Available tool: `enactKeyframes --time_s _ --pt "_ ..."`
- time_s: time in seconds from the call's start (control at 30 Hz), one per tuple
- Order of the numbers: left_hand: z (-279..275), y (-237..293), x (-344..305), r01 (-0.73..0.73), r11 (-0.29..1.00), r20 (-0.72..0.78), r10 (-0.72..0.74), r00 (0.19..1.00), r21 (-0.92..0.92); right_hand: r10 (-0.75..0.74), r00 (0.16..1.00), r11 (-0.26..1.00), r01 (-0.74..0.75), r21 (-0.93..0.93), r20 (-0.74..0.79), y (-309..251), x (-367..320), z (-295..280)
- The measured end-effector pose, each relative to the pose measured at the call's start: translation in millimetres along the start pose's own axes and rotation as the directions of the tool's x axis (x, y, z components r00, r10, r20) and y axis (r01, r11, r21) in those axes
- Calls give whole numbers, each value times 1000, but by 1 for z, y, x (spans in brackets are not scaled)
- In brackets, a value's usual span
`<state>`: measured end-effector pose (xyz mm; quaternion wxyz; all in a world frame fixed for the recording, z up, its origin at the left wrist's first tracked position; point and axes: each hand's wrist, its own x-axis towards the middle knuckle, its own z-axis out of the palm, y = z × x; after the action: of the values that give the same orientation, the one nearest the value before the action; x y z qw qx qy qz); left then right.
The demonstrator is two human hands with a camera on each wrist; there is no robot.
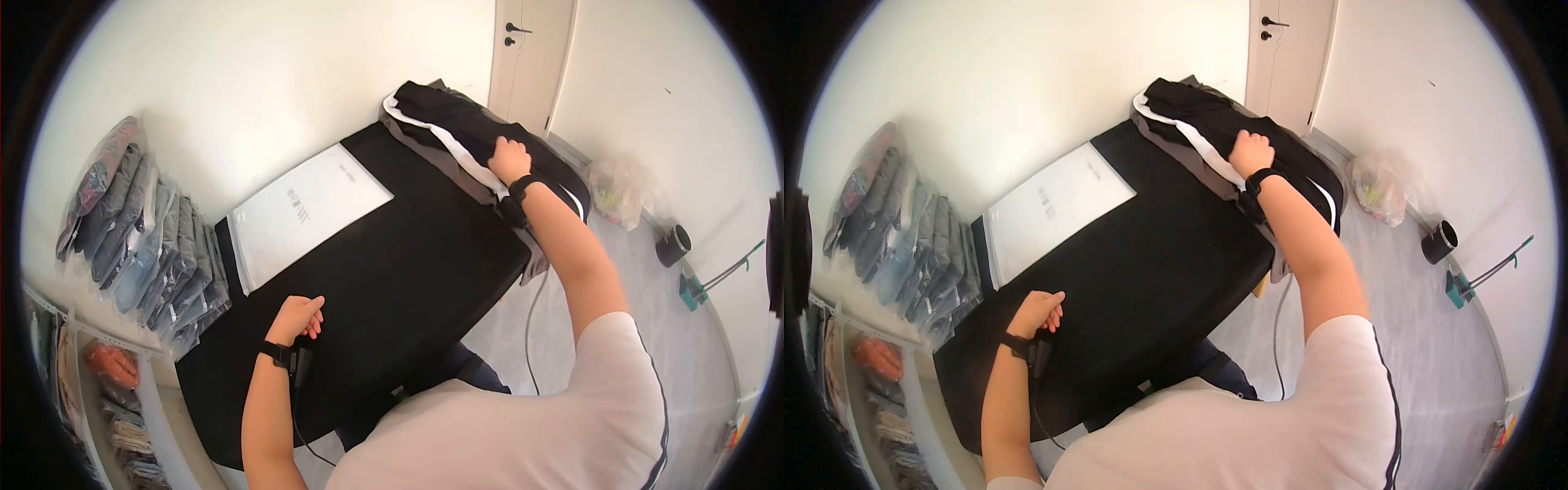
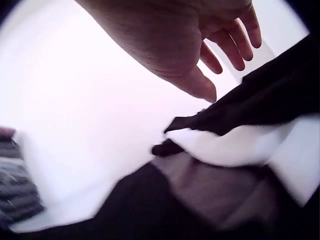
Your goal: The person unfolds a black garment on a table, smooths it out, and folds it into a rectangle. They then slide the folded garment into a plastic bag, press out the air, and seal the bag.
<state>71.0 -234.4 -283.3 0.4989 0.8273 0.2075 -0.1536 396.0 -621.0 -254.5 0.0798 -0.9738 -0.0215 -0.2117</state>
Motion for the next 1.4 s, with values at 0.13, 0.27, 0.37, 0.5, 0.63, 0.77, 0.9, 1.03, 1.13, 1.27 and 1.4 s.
enactKeyframes --time_s 0.13,0.27,0.37,0.5,0.63,0.77,0.9,1.03,1.13,1.27,1.4 --pt "0 -1 2 -3 999 -35 2 999 -35 24 962 998 -10 -56 271 32 11 26" --pt "0 -3 3 19 999 -45 -20 999 -27 -1 994 995 -10 97 110 38 32 32" --pt "-1 -6 4 -2 999 -22 1 1000 -34 108 976 893 -11 451 -190 22 33 3" --pt "-2 -3 4 7 1000 -9 -8 1000 -26 90 908 640 262 723 -410 -15 38 -52" --pt "-1 -4 3 -11 999 -11 11 1000 -31 1 957 236 281 930 -289 -63 -21 -124" --pt "-1 -11 5 -27 997 -1 27 1000 -69 -291 925 180 304 935 -245 -98 -132 -175" --pt "-1 -11 6 -37 997 -14 36 999 -70 -807 586 242 208 948 77 -99 -200 -144" --pt "-1 -11 5 -46 996 -22 45 999 -71 -856 461 420 356 835 234 -89 -167 -105" --pt "-3 -13 7 -45 997 -2 45 999 -68 -633 770 490 318 811 80 -70 -87 -69" --pt "2 19 11 56 988 119 -39 992 -142 -167 986 917 165 364 -26 -38 -14 -16" --pt "32 68 24 -65 970 139 100 985 -234 -37 999 944 22 330 38 -8 28 44"
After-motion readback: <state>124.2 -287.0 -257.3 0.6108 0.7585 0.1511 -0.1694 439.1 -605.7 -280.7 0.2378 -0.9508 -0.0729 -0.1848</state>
